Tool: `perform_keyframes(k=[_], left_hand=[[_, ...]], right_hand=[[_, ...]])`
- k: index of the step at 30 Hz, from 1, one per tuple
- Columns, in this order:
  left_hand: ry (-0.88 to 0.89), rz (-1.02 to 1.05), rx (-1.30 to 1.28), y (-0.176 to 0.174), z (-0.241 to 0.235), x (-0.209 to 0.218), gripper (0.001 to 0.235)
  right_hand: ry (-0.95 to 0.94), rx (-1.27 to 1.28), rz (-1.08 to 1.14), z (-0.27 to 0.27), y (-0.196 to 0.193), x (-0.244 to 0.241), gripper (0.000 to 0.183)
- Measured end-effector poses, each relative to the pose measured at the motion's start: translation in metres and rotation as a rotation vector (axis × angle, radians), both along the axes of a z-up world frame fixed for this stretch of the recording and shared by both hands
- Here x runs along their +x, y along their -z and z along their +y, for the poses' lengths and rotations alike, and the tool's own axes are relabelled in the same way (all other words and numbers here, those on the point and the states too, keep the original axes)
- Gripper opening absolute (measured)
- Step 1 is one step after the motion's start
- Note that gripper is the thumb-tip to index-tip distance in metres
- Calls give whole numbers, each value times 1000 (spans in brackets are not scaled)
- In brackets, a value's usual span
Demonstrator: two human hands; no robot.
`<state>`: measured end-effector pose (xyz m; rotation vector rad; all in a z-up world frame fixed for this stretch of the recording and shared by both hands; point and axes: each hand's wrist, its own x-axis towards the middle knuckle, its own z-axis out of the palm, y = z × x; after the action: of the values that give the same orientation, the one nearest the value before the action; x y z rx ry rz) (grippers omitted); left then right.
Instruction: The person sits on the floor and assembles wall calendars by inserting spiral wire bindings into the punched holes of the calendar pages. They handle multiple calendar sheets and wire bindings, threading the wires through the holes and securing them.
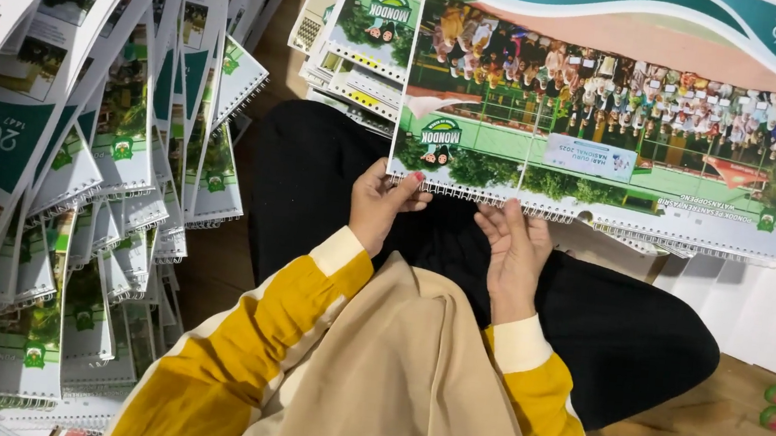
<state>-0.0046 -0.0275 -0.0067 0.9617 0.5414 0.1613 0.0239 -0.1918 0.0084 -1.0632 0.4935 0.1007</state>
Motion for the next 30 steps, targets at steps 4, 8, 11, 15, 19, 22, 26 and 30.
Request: perform_keyframes(k=[4, 8, 11, 15, 19, 22, 26, 30], left_hand=[[-13, 40, 91, 5, -1, 3, 17], [26, 29, 44, -4, 0, 0, 27], [16, 46, 60, -4, 1, 0, 23], [25, 43, 55, 1, 3, 1, 23], [49, 43, 82, -7, 4, 1, 24], [67, 49, 59, -9, 5, 2, 23], [79, 62, 40, -17, 6, 2, 24], [70, 71, 74, -13, 4, 3, 22]], right_hand=[[-52, -66, -13, 11, 6, 0, 19], [-21, -162, -5, 17, 7, -4, 17], [3, -143, 10, 16, 10, -3, 18], [-9, -99, 18, 11, 11, -2, 18], [-72, -48, -36, 5, 5, -3, 19], [-93, -69, -47, 4, -3, -4, 21], [-167, -55, -10, 7, -11, -3, 23], [-153, -12, 28, 10, -9, 2, 26]])
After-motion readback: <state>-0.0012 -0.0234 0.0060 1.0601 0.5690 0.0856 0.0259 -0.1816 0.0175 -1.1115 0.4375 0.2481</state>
